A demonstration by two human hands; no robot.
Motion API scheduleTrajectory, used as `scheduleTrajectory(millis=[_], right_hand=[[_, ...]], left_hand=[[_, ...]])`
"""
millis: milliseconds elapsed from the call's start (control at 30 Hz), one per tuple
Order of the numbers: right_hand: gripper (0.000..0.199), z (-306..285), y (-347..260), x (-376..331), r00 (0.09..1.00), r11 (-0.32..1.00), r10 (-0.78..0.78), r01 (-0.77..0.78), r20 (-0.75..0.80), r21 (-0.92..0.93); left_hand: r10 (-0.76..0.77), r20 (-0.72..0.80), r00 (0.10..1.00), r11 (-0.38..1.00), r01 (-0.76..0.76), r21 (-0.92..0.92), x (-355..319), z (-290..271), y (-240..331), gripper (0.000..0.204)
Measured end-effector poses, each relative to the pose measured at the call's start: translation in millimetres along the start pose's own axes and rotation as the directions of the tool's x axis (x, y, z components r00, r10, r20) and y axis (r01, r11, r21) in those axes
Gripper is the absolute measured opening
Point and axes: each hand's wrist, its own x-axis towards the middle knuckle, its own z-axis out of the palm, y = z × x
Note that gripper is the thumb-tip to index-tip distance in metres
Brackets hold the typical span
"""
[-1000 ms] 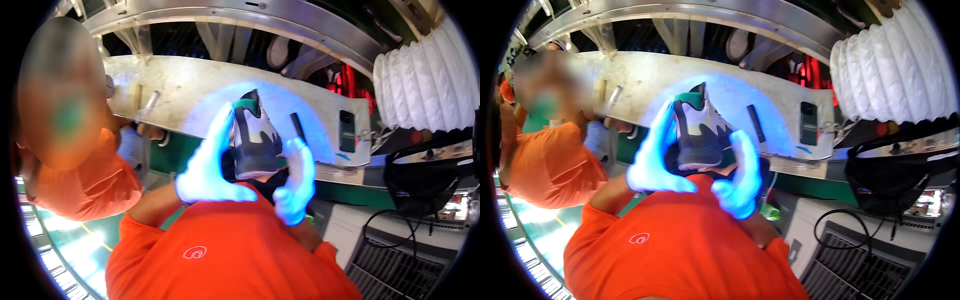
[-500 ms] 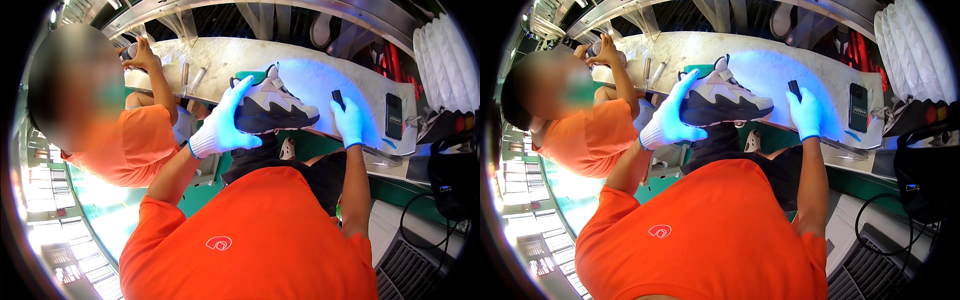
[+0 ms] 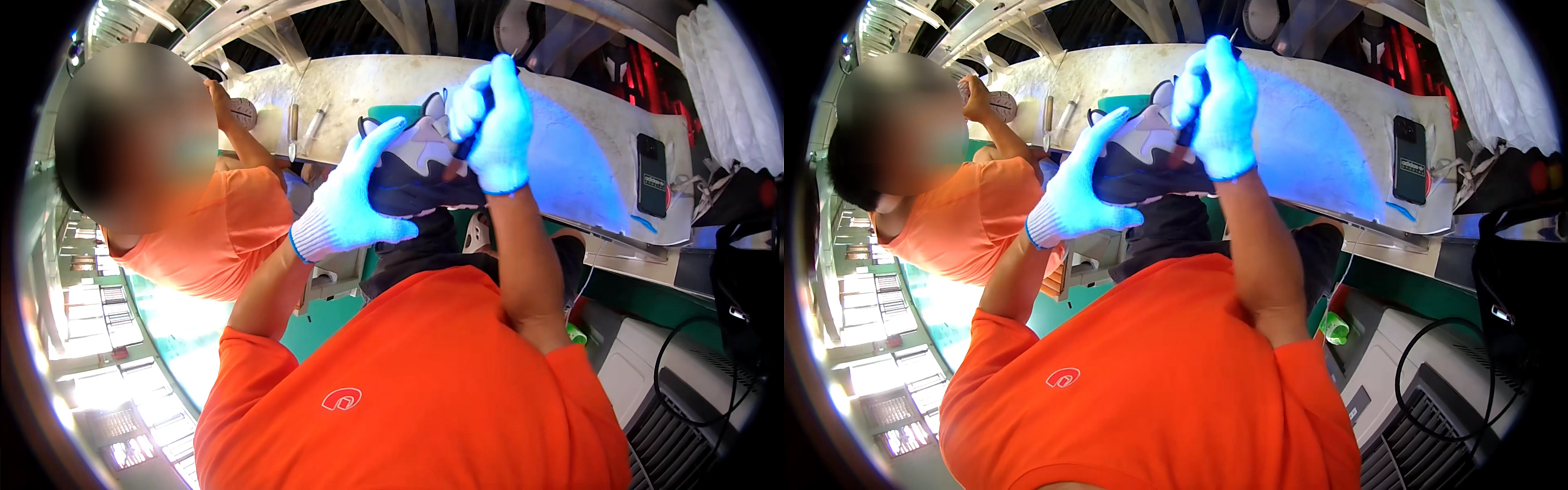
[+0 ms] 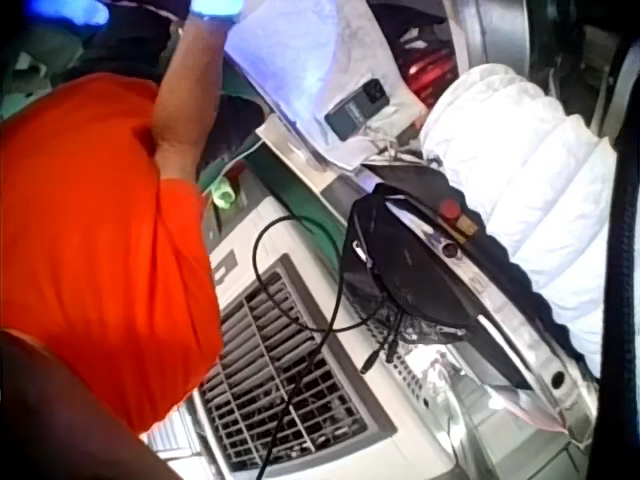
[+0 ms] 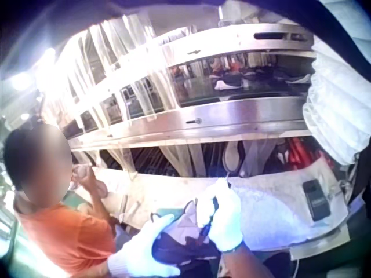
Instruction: The person assembles a sneaker by hand, using a syringe to inject adhesive into the sole and a scraper to smooth the surface. They repeatedly pick up and place the shoe on a conveyor belt while working at a factory workstation.
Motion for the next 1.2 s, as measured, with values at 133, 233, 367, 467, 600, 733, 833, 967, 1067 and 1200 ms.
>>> scheduleTrajectory(millis=[133,233,367,467,600,733,833,967,1067,1200], right_hand=[[0.052,-31,5,-10,0.994,0.994,-0.022,0.034,-0.109,0.108],[0.057,-7,2,-16,0.991,0.998,-0.056,0.053,-0.123,-0.03],[0.058,30,9,-28,0.975,0.979,-0.19,0.179,-0.113,-0.099],[0.06,24,7,-27,0.993,0.974,-0.051,0.074,-0.107,0.216],[0.064,5,9,-10,0.951,0.836,-0.072,-0.108,0.302,0.538],[0.065,-1,10,-18,0.96,0.788,-0.057,-0.125,0.273,0.603],[0.067,16,1,-26,0.999,0.857,0.031,-0.037,0.02,0.513],[0.06,8,-4,-31,0.998,0.927,0.026,-0.006,-0.049,0.375],[0.06,-29,-11,-28,1.0,0.95,-0.01,0.008,0.007,0.312],[0.061,-49,-5,-23,0.968,0.923,-0.067,-0.032,0.241,0.384]], left_hand=[[0.034,-0.01,0.999,0.999,-0.034,0.01,6,0,-12,0.132],[-0.048,0.008,0.999,0.999,0.048,-0.013,8,-1,-3,0.132],[-0.049,0.004,0.999,0.996,0.048,0.076,13,-2,13,0.13],[-0.023,-0.01,1.0,0.988,0.025,0.152,15,1,22,0.13],[0.0,0.004,1.0,0.973,-0.001,0.231,18,1,36,0.132],[0.106,-0.033,0.994,0.972,-0.097,0.213,15,2,34,0.125],[0.15,-0.086,0.985,0.974,-0.133,0.181,11,8,30,0.117],[0.179,-0.096,0.979,0.974,-0.163,0.158,10,10,31,0.11],[0.219,-0.132,0.967,0.974,-0.209,0.084,9,11,23,0.108],[0.232,-0.143,0.962,0.973,-0.231,0.024,8,12,10,0.107]])
